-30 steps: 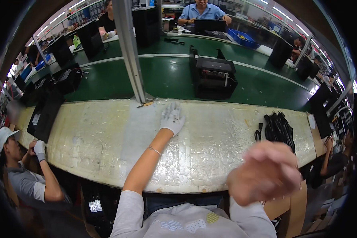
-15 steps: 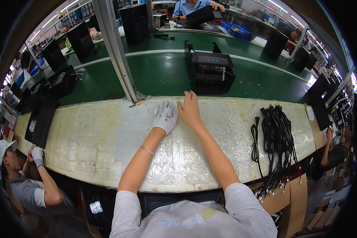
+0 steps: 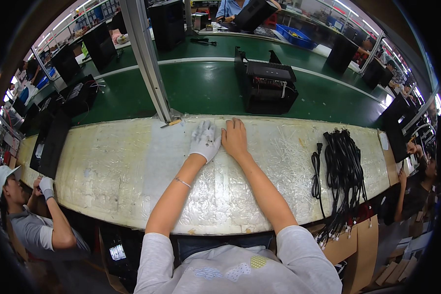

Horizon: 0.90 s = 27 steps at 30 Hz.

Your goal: Connecting wires to a circuit board and fitting it into a plastic electronic device casing on a production line.

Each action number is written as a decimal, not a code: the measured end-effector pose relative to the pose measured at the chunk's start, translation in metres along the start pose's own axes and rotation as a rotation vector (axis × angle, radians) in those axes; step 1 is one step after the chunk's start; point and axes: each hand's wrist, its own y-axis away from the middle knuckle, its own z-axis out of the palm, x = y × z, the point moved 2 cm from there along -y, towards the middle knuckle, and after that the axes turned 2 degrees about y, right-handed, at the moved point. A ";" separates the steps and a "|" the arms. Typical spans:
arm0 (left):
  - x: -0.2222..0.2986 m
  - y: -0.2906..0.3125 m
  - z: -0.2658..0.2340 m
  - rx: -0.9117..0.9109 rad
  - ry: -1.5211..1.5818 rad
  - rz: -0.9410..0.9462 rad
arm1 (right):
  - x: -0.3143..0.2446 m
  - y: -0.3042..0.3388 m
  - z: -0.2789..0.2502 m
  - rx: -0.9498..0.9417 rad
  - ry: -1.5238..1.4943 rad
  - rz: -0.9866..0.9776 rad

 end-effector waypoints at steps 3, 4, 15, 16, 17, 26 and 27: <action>0.003 0.000 -0.002 -0.001 0.012 0.005 | 0.002 0.001 -0.001 -0.007 -0.007 0.008; 0.005 0.000 -0.003 0.001 0.010 0.010 | 0.002 0.001 -0.001 0.018 0.012 -0.006; 0.002 0.004 -0.005 -0.008 0.027 -0.083 | 0.002 -0.001 0.004 -0.045 0.045 -0.006; 0.009 0.001 0.002 -0.037 0.075 -0.072 | 0.011 0.002 0.002 -0.058 0.075 0.011; 0.007 0.003 0.001 -0.049 0.111 -0.085 | 0.007 0.002 0.002 -0.043 0.061 -0.004; 0.007 0.007 -0.011 -0.086 0.125 -0.060 | 0.003 0.002 0.002 0.020 0.080 -0.123; 0.007 0.009 -0.011 -0.079 0.128 -0.059 | 0.003 0.002 0.003 0.016 0.073 -0.130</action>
